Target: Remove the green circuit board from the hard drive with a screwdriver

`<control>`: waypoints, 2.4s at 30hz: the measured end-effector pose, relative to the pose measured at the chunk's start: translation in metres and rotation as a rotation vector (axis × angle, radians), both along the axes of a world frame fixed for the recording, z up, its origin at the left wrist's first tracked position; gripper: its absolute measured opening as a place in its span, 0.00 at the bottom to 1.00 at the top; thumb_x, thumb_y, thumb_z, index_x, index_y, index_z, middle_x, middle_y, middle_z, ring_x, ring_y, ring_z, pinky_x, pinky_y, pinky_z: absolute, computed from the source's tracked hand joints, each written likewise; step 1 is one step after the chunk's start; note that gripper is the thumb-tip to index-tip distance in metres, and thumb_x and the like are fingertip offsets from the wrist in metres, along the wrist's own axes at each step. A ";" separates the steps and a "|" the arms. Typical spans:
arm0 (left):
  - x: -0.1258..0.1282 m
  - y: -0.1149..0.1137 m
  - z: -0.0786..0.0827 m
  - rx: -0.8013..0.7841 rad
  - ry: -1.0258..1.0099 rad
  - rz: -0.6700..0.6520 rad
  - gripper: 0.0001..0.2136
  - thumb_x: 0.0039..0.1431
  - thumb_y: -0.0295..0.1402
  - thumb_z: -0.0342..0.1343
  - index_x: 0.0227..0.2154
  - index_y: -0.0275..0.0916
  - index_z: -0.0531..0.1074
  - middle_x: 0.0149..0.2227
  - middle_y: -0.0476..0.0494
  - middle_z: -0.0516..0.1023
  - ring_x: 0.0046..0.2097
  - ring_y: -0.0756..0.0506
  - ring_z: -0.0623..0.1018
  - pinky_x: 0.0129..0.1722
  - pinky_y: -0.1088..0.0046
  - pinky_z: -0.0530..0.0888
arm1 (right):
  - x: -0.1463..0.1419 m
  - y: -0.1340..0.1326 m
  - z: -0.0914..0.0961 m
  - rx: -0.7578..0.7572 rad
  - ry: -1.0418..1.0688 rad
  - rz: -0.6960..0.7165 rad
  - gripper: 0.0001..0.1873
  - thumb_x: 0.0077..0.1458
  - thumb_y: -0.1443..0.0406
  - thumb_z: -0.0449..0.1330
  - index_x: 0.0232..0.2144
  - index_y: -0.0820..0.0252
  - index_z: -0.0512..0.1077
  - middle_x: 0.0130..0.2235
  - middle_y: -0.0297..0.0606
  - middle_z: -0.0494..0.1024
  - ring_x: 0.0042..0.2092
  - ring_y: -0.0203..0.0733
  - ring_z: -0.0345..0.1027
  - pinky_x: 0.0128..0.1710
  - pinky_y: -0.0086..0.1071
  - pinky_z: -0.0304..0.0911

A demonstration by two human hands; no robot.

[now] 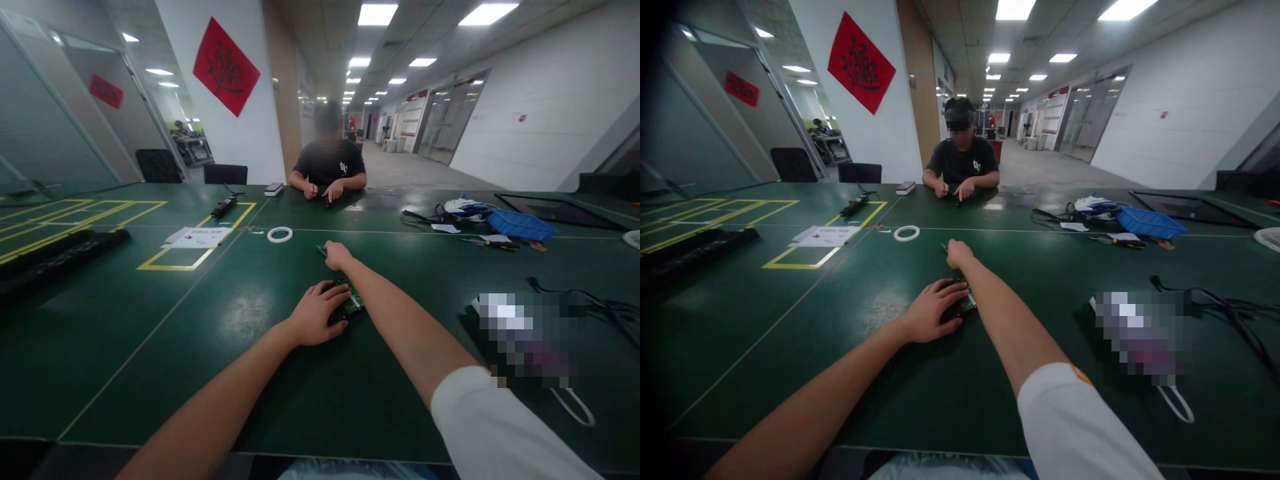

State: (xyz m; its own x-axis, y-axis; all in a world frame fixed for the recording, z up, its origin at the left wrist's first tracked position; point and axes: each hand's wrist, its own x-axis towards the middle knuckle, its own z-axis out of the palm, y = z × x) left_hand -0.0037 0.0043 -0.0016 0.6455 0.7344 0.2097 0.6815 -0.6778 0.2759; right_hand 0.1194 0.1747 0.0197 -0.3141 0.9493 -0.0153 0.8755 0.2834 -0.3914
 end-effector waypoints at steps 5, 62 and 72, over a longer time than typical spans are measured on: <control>-0.001 -0.001 0.001 -0.005 -0.013 -0.002 0.35 0.58 0.45 0.60 0.67 0.49 0.59 0.69 0.46 0.62 0.68 0.28 0.57 0.63 0.43 0.60 | 0.026 -0.004 0.007 0.059 0.032 0.005 0.35 0.47 0.75 0.68 0.58 0.60 0.68 0.56 0.57 0.73 0.57 0.61 0.69 0.56 0.48 0.63; -0.006 -0.007 -0.001 0.232 -0.171 0.034 0.15 0.63 0.39 0.60 0.51 0.46 0.75 0.59 0.41 0.71 0.61 0.36 0.67 0.60 0.50 0.66 | 0.109 -0.155 -0.008 0.258 0.142 0.223 0.04 0.58 0.68 0.61 0.37 0.59 0.73 0.41 0.40 0.73 0.41 0.40 0.67 0.43 0.33 0.61; -0.008 -0.001 -0.010 0.220 -0.114 0.022 0.18 0.63 0.41 0.60 0.55 0.48 0.75 0.61 0.42 0.69 0.64 0.35 0.63 0.62 0.49 0.63 | 0.099 -0.156 -0.010 0.263 0.084 0.150 0.02 0.56 0.66 0.62 0.34 0.59 0.74 0.39 0.40 0.73 0.38 0.39 0.67 0.40 0.32 0.60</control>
